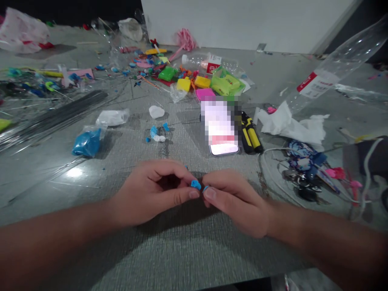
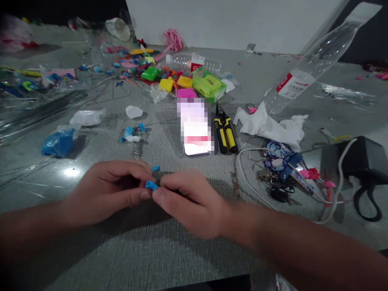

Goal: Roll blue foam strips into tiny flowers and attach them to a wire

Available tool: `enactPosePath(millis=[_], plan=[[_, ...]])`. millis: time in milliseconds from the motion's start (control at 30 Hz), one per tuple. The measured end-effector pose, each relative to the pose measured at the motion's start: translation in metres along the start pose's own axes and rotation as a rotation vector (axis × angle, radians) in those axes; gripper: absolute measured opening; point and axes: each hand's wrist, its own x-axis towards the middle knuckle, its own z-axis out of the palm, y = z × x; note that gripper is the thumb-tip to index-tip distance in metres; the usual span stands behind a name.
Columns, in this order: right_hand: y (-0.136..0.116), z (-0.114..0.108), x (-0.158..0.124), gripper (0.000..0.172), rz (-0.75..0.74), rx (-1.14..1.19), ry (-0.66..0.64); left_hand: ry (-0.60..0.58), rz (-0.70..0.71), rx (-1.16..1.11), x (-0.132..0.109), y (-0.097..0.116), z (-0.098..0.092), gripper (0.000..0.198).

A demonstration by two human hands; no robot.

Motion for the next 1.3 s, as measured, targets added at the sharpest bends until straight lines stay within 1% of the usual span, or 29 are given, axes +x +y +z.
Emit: enactPosePath(millis=[133,300,467,700,967,1033,1167,1300], plan=[[-0.0002,-0.0029,-0.0004,0.042,0.016,0.015,-0.049,-0.015,0.035,0.008,-0.0019,-0.0004,-0.0009,0.004],[-0.0017,-0.0039,0.0001,0.041,0.040,0.031,-0.071,-0.037,0.076,0.021,-0.0017,-0.0017,-0.0002,0.005],[-0.0005,-0.0042,0.0008,0.035,0.030,0.061,-0.083,-0.052,0.184,0.050,-0.0002,-0.0044,-0.0013,0.006],[-0.0022,-0.0049,0.0023,0.032,0.029,0.098,-0.105,-0.046,0.200,0.077,0.0009,-0.0042,-0.0010,0.006],[-0.0040,-0.0060,0.0033,0.034,0.063,0.167,-0.159,-0.090,0.266,0.095,-0.0003,-0.0008,-0.0036,0.007],[-0.0036,-0.0073,0.0022,0.030,0.071,0.188,-0.182,-0.096,0.284,0.091,-0.0003,-0.0017,-0.0040,0.008],[-0.0009,-0.0094,-0.0002,0.014,0.059,0.217,-0.237,-0.122,0.298,0.085,-0.0008,-0.0033,-0.0044,0.011],[0.0015,-0.0083,-0.0006,0.012,0.031,0.175,-0.210,-0.135,0.309,0.068,-0.0008,-0.0039,-0.0040,0.011]])
